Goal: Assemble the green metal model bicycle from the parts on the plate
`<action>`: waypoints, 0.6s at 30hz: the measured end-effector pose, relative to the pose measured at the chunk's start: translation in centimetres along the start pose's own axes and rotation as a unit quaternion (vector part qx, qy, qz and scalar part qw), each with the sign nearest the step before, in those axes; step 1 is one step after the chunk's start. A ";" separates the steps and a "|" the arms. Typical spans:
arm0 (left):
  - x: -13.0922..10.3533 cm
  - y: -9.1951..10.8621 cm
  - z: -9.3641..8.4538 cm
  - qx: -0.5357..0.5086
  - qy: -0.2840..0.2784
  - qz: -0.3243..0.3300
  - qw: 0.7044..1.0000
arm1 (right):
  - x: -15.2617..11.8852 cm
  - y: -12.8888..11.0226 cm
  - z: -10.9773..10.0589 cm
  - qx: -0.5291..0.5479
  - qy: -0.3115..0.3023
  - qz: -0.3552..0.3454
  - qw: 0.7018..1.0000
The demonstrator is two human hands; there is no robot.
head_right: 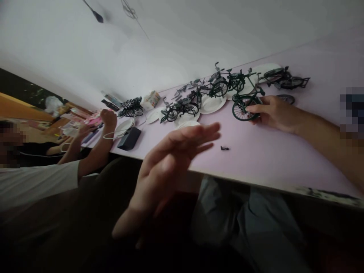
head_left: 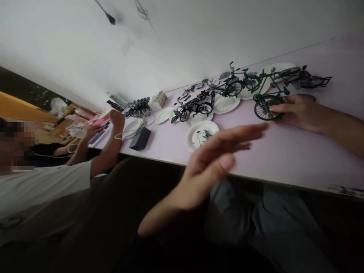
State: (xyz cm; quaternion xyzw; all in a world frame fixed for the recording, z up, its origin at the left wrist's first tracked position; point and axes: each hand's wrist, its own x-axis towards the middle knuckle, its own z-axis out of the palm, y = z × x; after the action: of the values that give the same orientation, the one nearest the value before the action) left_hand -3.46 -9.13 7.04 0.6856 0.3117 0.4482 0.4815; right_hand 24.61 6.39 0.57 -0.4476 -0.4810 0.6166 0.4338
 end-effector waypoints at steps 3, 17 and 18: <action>-0.6 -3.2 -5.1 0.354 0.029 0.007 0.935 | -0.1 -0.3 0.2 -0.008 0.003 0.010 1.000; -3.4 -5.8 -8.6 0.666 -0.165 0.154 0.711 | 0.8 0.4 -0.9 -0.045 0.031 0.025 0.998; -3.4 -5.9 -8.4 0.659 -0.166 0.168 0.715 | 0.8 0.4 -0.9 -0.048 0.029 0.019 0.998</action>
State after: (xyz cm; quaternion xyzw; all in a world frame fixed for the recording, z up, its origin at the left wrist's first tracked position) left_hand -12.51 -6.87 1.53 0.9337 0.3230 0.0818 -0.1308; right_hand 25.22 7.27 -0.06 -0.4950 -0.4882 0.5878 0.4136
